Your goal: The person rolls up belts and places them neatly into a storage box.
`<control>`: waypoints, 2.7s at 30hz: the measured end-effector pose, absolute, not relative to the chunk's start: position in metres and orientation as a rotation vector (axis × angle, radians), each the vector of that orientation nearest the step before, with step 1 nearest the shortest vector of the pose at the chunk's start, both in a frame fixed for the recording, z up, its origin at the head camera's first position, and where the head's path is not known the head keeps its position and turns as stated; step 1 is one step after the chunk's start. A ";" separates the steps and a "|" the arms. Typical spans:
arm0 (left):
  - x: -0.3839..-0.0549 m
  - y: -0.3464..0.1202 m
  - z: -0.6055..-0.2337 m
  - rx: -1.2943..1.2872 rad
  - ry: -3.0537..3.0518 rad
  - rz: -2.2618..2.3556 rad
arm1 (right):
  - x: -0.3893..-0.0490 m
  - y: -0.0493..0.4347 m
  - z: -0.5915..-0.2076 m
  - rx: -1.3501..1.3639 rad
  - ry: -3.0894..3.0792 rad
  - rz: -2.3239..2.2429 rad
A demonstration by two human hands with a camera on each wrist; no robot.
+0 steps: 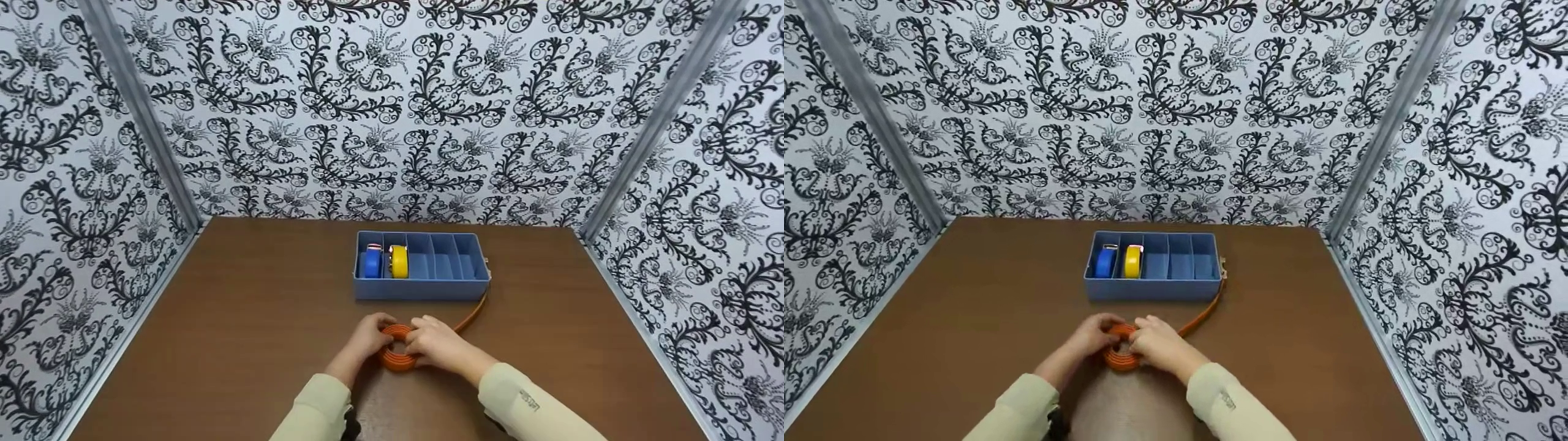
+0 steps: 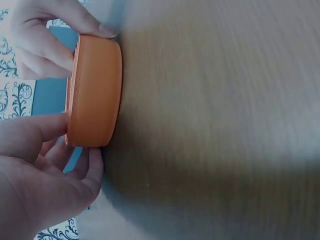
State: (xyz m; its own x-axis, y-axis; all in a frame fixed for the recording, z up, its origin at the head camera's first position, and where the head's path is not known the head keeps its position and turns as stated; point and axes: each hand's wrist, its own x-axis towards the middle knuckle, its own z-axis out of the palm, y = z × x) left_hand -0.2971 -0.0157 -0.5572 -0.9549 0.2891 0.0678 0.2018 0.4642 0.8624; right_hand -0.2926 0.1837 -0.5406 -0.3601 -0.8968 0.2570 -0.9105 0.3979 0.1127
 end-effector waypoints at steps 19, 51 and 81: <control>-0.288 0.003 -0.560 -0.001 2.775 1.627 | -0.290 0.162 -0.548 1.415 -2.436 0.042; -0.286 -0.012 -0.562 0.223 2.619 1.647 | -0.295 0.179 -0.548 1.503 -2.441 0.093; -0.293 -0.012 -0.545 0.542 2.717 1.242 | -0.294 0.180 -0.539 1.601 -2.461 0.041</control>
